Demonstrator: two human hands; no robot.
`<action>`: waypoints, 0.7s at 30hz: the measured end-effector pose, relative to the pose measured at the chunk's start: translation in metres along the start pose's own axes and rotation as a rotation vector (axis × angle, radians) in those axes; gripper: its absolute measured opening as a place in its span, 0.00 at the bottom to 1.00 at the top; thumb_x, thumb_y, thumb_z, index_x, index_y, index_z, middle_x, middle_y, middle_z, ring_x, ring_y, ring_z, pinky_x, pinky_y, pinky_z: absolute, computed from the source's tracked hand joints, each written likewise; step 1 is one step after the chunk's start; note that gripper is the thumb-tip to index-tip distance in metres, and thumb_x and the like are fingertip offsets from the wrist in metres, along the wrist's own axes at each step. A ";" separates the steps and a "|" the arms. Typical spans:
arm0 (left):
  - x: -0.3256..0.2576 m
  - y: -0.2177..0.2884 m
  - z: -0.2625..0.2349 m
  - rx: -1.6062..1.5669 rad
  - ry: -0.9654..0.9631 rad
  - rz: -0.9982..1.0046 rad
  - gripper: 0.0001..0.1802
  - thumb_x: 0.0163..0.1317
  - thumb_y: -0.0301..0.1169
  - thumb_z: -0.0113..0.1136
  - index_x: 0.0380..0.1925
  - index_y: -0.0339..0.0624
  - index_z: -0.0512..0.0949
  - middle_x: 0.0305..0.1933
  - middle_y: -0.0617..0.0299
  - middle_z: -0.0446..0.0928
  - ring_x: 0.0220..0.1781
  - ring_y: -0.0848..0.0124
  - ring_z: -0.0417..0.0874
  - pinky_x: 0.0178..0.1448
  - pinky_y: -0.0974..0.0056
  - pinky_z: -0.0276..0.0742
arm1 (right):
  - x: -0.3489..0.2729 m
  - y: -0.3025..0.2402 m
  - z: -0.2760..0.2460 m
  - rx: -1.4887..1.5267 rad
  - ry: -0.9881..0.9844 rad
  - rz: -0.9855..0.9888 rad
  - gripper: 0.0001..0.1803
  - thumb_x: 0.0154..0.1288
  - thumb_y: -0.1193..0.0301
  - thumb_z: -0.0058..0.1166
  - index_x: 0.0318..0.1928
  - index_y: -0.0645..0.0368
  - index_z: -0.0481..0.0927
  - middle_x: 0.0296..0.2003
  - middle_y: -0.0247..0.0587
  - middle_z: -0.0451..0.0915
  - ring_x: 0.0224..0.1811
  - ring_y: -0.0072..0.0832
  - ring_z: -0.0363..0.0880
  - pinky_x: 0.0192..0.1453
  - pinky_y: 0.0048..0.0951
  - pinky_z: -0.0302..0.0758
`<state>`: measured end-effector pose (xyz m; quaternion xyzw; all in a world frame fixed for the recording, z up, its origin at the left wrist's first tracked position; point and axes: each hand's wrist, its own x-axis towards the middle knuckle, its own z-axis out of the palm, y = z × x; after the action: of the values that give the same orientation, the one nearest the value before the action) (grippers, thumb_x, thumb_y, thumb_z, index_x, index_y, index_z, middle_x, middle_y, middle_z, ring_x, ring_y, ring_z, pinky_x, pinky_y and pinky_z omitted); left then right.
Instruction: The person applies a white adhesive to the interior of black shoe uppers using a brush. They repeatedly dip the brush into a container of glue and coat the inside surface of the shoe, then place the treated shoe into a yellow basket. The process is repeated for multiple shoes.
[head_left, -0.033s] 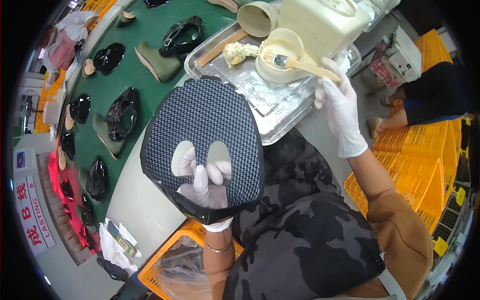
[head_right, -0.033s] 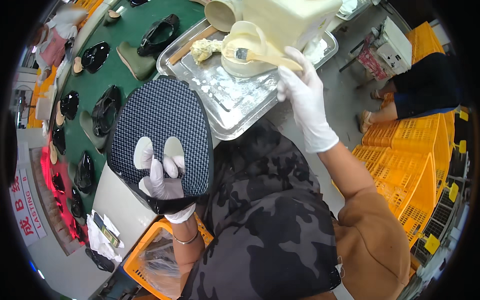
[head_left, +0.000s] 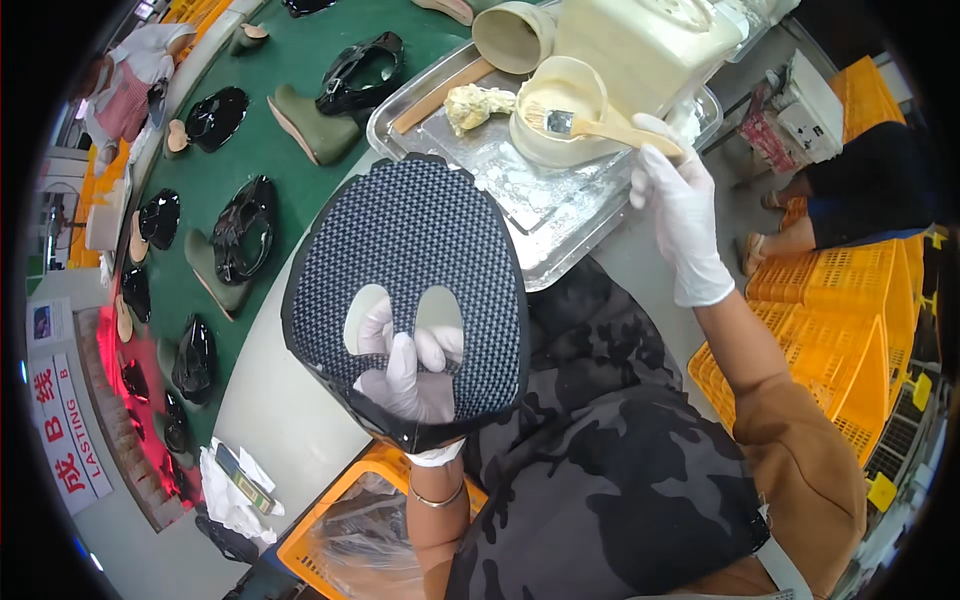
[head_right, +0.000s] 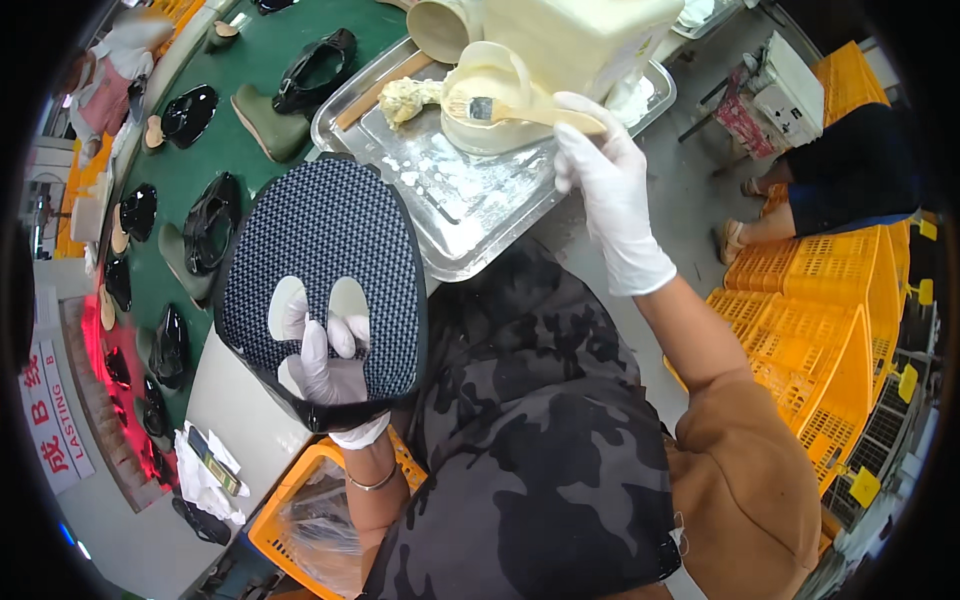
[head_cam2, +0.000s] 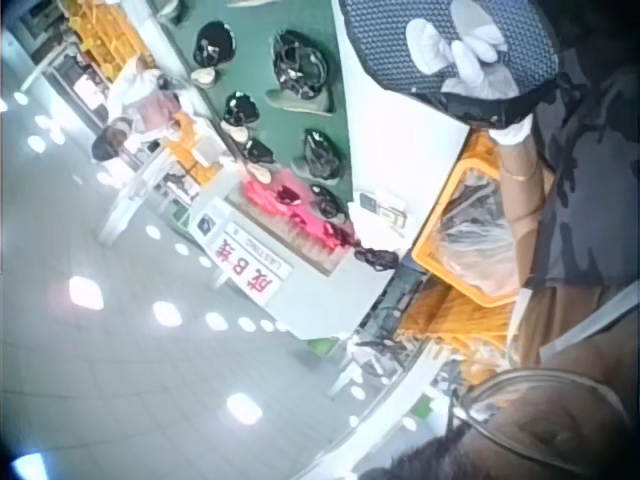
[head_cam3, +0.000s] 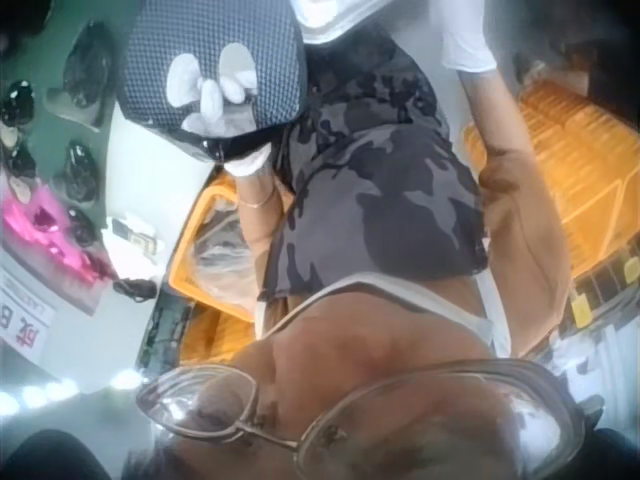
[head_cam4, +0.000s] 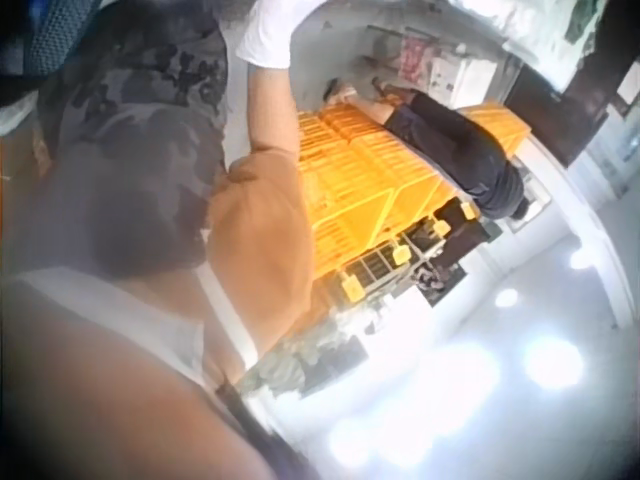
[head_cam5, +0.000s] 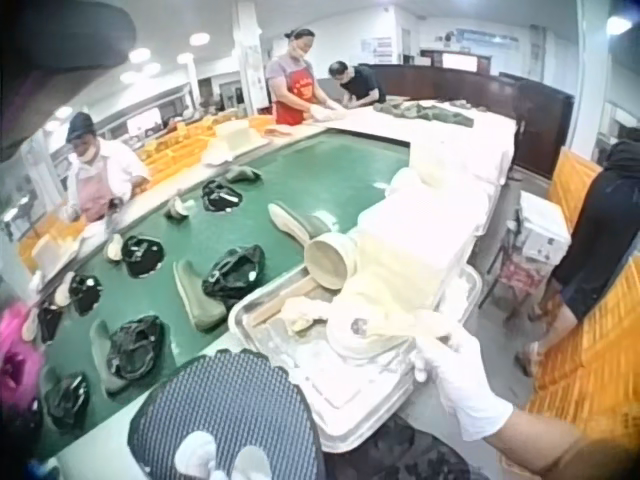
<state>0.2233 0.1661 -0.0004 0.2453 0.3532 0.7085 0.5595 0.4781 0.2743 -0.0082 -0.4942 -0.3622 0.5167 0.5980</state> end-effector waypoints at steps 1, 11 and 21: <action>0.001 0.000 -0.001 -0.020 -0.025 0.005 0.20 0.62 0.28 0.48 0.55 0.42 0.65 0.21 0.61 0.65 0.25 0.67 0.69 0.31 0.62 0.69 | 0.006 -0.001 0.000 -0.026 0.007 -0.031 0.13 0.63 0.73 0.51 0.49 0.61 0.74 0.33 0.31 0.72 0.23 0.14 0.68 0.25 0.15 0.66; 0.001 0.015 -0.004 0.158 0.204 -0.131 0.26 0.57 0.32 0.50 0.57 0.38 0.65 0.39 0.52 0.75 0.28 0.66 0.75 0.30 0.69 0.74 | 0.041 -0.043 0.016 -0.736 -0.352 -0.913 0.14 0.54 0.80 0.57 0.43 0.55 0.79 0.33 0.33 0.73 0.34 0.25 0.72 0.41 0.21 0.71; 0.020 0.024 0.019 0.050 0.113 -0.451 0.21 0.59 0.27 0.44 0.52 0.26 0.65 0.47 0.47 0.71 0.29 0.74 0.69 0.26 0.75 0.69 | 0.054 -0.038 0.011 -0.407 -0.578 -0.617 0.09 0.59 0.77 0.55 0.41 0.57 0.78 0.37 0.37 0.78 0.38 0.28 0.77 0.44 0.23 0.73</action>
<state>0.2171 0.1869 0.0291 0.1339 0.4475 0.5690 0.6768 0.4883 0.3308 0.0273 -0.3064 -0.7378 0.3496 0.4894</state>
